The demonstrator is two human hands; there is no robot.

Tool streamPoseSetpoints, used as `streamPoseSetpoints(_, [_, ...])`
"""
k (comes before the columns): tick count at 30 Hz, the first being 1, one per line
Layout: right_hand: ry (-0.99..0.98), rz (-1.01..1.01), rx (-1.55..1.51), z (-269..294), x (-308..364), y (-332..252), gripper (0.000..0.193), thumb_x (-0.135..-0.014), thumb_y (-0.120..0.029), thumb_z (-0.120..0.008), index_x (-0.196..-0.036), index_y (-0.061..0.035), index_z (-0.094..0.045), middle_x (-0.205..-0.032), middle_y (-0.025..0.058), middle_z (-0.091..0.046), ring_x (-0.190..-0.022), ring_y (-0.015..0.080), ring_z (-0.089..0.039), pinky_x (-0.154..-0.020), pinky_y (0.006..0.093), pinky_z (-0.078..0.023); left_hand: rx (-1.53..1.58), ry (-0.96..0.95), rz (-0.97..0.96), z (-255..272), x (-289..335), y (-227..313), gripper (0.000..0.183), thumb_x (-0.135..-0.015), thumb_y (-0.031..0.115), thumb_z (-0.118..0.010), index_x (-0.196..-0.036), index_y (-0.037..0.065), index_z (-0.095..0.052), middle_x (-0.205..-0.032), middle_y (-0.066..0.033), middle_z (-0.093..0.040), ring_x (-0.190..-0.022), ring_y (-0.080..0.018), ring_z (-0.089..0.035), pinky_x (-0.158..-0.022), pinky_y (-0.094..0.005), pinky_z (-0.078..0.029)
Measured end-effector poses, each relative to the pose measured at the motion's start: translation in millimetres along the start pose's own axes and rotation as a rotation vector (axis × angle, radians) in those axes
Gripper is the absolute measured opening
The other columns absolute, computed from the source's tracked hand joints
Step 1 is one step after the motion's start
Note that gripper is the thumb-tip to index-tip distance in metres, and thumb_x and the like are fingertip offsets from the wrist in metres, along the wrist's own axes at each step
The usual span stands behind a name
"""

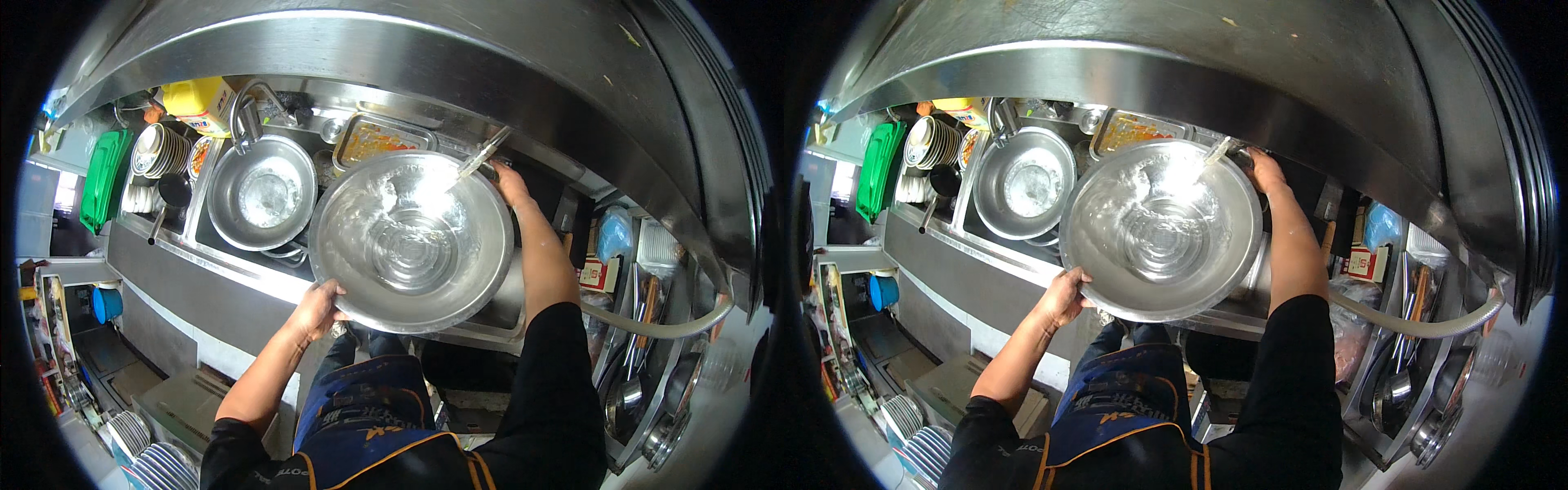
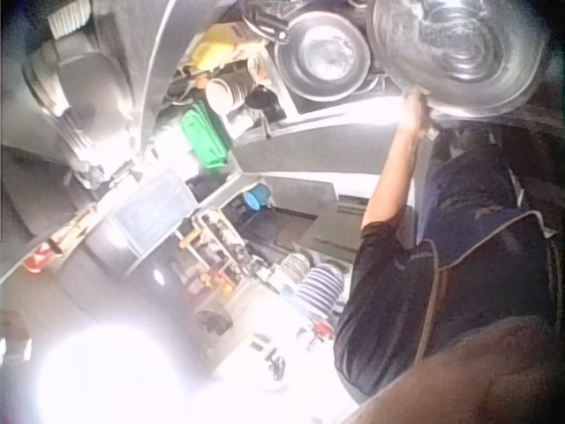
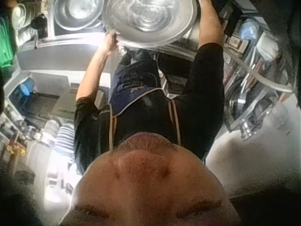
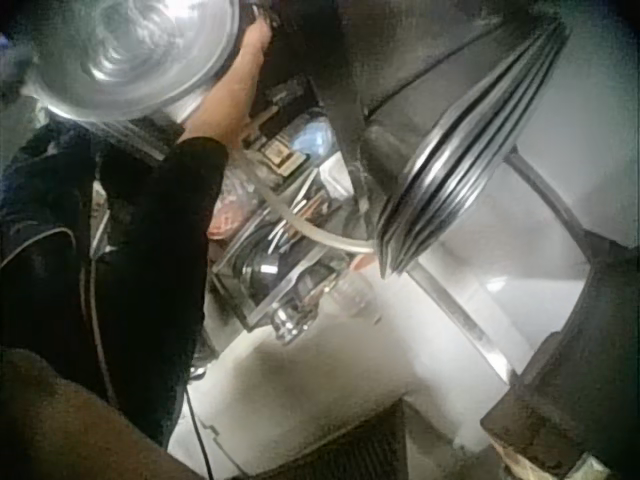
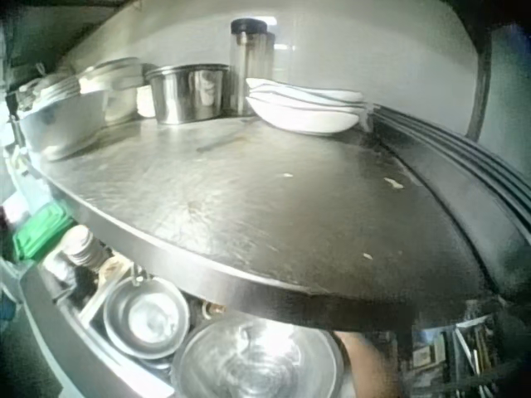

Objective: The person pours a white powder from a metal bowl into a hopper, then washes the bowl at a sink. They place the bowl on a digital scale, add a white powder from a packet, and fill the bowl with water from a tap.

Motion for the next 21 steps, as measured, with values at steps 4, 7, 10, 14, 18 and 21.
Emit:
streamPoseSetpoints(4, [0.086, 0.040, 0.026, -3.6, -5.4, 18.2, 0.043, -0.087, -0.021, -0.060, -0.127, -0.0069, -0.052, -0.129, 0.0173, -0.052, -0.119, 0.0321, -0.049, -0.101, 0.0355, -0.039, -0.029, 0.025, -0.011, 14.9, 20.3, 8.8, 0.028, -0.085, 0.007, -0.047, -0.108, -0.010, -0.047, -0.092, -0.0171, -0.058, -0.073, -0.0265, -0.064, -0.061, -0.0361, -0.059])
streamPoseSetpoints(7, [0.168, -0.034, -0.065, -30.8, -27.0, 61.6, 0.041, -0.092, -0.031, -0.054, -0.124, -0.0053, -0.055, -0.122, 0.0162, -0.059, -0.116, 0.0301, -0.054, -0.097, 0.0347, -0.041, -0.094, 0.176, -0.048, 25.0, 34.7, 21.6, 0.029, -0.086, 0.008, -0.047, -0.110, -0.009, -0.046, -0.094, -0.0172, -0.058, -0.078, -0.0271, -0.064, -0.062, -0.0376, -0.059])
streamPoseSetpoints(10, [0.285, -0.121, -0.128, -39.8, -48.4, 99.4, 0.041, -0.094, -0.035, -0.050, -0.120, -0.0044, -0.057, -0.113, 0.0140, -0.063, -0.104, 0.0261, -0.059, -0.090, 0.0334, -0.044, -0.214, 0.201, -0.137, 23.1, 42.0, 42.4, 0.033, -0.087, 0.012, -0.048, -0.114, -0.008, -0.044, -0.097, -0.0177, -0.058, -0.081, -0.0274, -0.064, -0.063, -0.0384, -0.059])
streamPoseSetpoints(14, [0.312, -0.227, -0.256, -49.7, -61.4, 123.2, 0.042, -0.095, -0.036, -0.048, -0.115, -0.0010, -0.058, -0.104, 0.0118, -0.066, -0.090, 0.0199, -0.061, -0.080, 0.0326, -0.047, -0.374, 0.293, -0.252, 26.4, 47.4, 61.2, 0.035, -0.087, 0.012, -0.048, -0.115, -0.007, -0.044, -0.098, -0.0171, -0.059, -0.080, -0.0269, -0.064, -0.062, -0.0387, -0.058])
streamPoseSetpoints(18, [0.253, -0.361, -0.439, -52.7, -38.6, 98.7, 0.049, -0.094, -0.039, -0.049, -0.121, 0.0010, -0.053, -0.115, 0.0161, -0.061, -0.104, 0.0247, -0.057, -0.085, 0.0353, -0.045, -0.648, 0.360, -0.452, 25.9, 62.3, 84.6, 0.035, -0.087, 0.006, -0.047, -0.121, -0.002, -0.042, -0.087, -0.0091, -0.059, -0.068, -0.0135, -0.055, -0.056, -0.0286, -0.048])
streamPoseSetpoints(21, [0.217, -0.403, -0.439, -34.8, 1.1, 55.2, 0.056, -0.091, -0.042, -0.048, -0.129, -0.0015, -0.048, -0.126, 0.0261, -0.052, -0.118, 0.0391, -0.049, -0.100, 0.0407, -0.039, -0.753, 0.348, -0.638, -2.2, 85.7, 104.4, 0.049, -0.085, -0.002, -0.044, -0.133, 0.001, -0.034, -0.080, -0.0045, -0.057, -0.066, -0.0075, -0.049, -0.055, -0.0248, -0.042])
Point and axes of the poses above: each hand's wrist, its own x-axis away from the middle knuckle, its own z-axis out of the back of the hand, y = z × x, the point moved 8 cm from there along -x, towards the middle knuckle
